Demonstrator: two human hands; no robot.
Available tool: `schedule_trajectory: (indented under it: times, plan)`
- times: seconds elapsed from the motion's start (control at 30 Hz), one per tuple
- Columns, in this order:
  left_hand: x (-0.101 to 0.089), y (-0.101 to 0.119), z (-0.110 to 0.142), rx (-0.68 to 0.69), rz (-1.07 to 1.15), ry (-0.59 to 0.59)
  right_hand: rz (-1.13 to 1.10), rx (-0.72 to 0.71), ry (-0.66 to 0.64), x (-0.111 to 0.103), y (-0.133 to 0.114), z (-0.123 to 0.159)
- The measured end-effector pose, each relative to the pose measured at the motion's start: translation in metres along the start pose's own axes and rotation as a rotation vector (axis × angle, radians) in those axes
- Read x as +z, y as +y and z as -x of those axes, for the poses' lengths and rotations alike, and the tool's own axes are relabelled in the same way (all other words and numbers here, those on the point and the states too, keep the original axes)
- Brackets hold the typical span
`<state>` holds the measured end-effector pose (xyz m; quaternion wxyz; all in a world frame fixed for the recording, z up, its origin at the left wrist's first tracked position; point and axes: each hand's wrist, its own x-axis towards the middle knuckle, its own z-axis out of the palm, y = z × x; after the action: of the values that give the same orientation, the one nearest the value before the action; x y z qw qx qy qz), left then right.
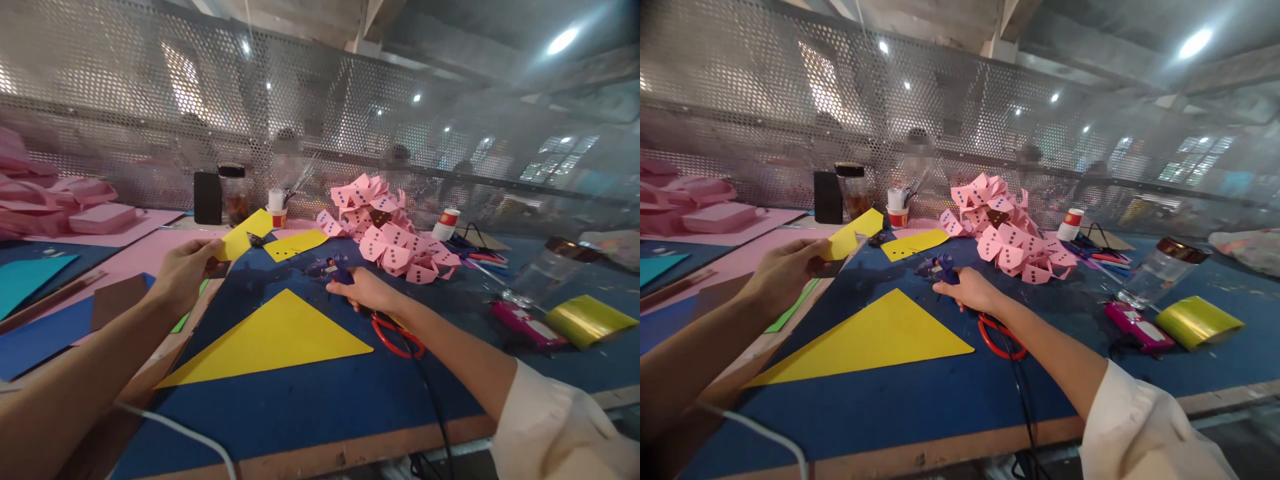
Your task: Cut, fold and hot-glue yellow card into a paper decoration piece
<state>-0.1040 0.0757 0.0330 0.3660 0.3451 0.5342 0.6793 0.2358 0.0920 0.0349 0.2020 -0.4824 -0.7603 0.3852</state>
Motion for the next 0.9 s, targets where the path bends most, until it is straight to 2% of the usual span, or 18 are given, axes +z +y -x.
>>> schedule_trajectory:
  times: [0.9]
  plan:
    - [0.0008, -0.0024, 0.0046, 0.031, -0.087, -0.058, 0.083, 0.053, 0.008, 0.0037, -0.0096, -0.0049]
